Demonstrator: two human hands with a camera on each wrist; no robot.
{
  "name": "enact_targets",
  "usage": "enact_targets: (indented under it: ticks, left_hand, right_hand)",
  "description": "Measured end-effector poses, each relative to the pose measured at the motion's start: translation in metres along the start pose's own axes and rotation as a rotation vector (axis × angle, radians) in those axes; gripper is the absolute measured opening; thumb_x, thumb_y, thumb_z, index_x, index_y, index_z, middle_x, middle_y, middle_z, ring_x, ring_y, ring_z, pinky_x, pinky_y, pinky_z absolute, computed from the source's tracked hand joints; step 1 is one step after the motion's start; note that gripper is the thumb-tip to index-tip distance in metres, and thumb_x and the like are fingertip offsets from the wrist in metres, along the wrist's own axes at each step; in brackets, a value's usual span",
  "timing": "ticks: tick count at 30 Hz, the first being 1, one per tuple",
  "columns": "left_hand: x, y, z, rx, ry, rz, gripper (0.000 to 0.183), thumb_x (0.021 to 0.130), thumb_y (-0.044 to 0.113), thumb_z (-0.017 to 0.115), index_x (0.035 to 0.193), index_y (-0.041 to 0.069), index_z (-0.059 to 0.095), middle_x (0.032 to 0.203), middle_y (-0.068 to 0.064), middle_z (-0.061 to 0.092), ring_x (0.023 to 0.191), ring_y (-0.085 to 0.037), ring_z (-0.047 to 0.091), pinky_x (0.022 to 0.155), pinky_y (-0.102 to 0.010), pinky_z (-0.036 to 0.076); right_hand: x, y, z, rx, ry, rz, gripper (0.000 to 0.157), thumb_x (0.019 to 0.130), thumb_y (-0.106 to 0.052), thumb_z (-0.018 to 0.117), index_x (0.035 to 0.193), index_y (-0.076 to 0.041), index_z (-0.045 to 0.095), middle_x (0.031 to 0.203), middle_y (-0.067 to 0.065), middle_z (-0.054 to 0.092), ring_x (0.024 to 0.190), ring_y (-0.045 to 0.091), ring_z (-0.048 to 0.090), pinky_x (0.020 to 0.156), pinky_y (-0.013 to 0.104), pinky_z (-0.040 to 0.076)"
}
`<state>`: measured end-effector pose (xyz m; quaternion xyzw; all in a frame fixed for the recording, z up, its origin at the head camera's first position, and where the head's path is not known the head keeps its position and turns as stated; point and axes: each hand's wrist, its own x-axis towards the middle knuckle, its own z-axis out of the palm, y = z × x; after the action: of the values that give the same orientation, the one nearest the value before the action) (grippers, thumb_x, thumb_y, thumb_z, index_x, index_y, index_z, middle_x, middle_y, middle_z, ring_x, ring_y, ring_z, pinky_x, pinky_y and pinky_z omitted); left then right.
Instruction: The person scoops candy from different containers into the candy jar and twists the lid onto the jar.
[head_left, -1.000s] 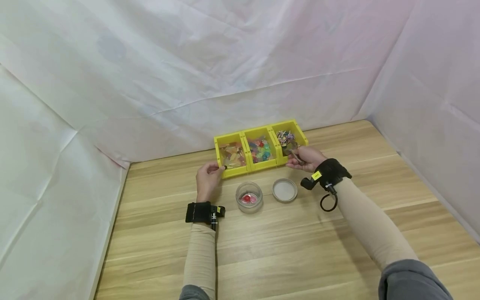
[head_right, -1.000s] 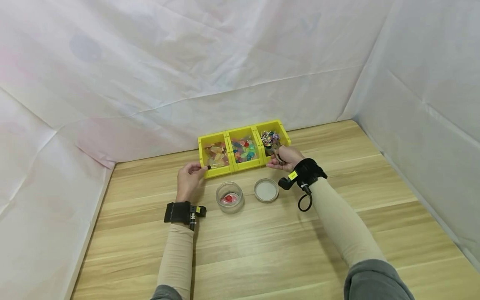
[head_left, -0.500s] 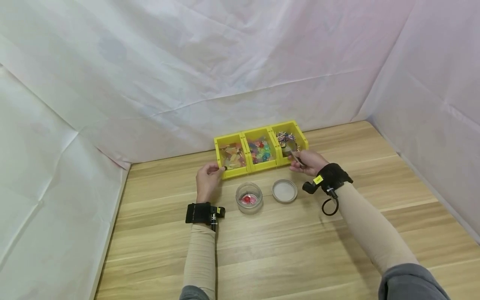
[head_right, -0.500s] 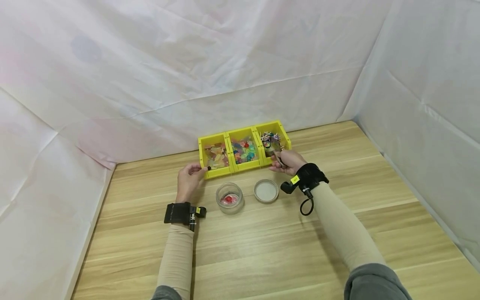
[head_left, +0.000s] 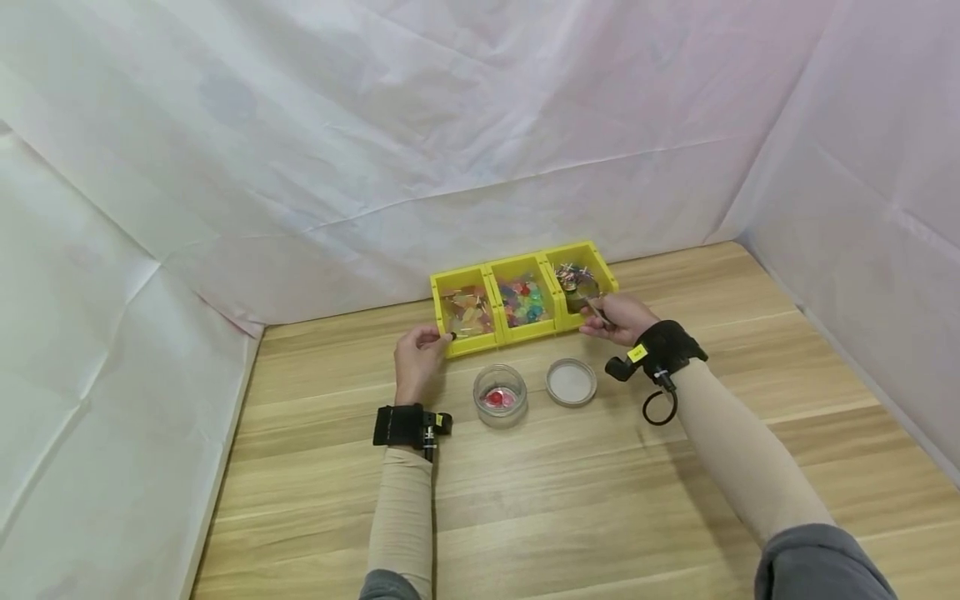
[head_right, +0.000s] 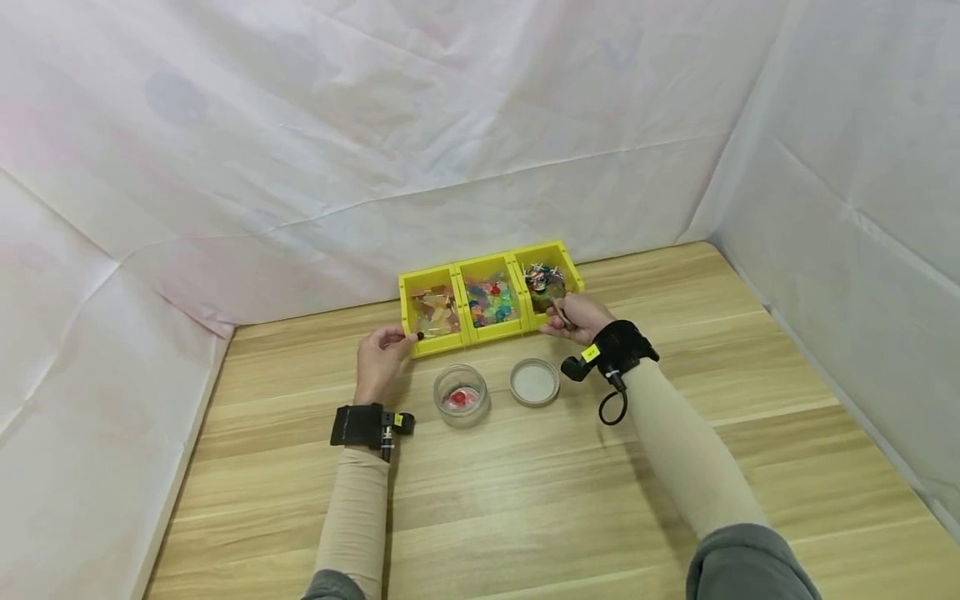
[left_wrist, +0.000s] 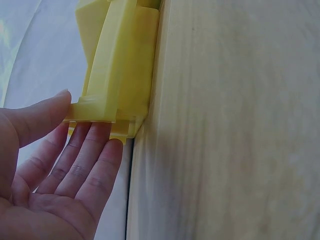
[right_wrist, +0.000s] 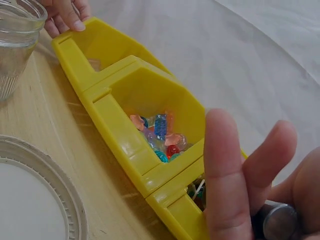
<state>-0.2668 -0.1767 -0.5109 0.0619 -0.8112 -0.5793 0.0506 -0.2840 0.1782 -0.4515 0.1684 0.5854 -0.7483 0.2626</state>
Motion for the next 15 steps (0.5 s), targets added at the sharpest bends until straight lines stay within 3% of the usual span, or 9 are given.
enact_targets:
  ticks: [4,15]
  left_hand:
    - [0.0000,0.0012,-0.0001,-0.007,0.003,0.002,0.021,0.088,0.021,0.076,0.102,0.005,0.071,0.102,-0.012,0.070,0.095,-0.025,0.067,0.081,-0.037,0.056]
    - [-0.0029,0.0022,0.0021,0.003,-0.006,0.009,0.020,0.088,0.021,0.076,0.100,0.006,0.071,0.102,-0.012,0.071,0.094,-0.026,0.067,0.083,-0.039,0.056]
  right_hand:
    - [-0.0010,0.0000,-0.0007,0.016,0.008,-0.015,0.031,0.109,-0.015,0.027,0.127,0.006,0.040,0.063,0.000,0.051,0.054,0.006,0.055,0.069,0.018,0.058]
    - [0.0047,0.0076,-0.0037,0.041,-0.037,-0.047,0.039,0.109,-0.020,0.025,0.137,0.007,0.032,0.062,-0.001,0.046,0.056,0.007,0.052,0.062,0.018,0.055]
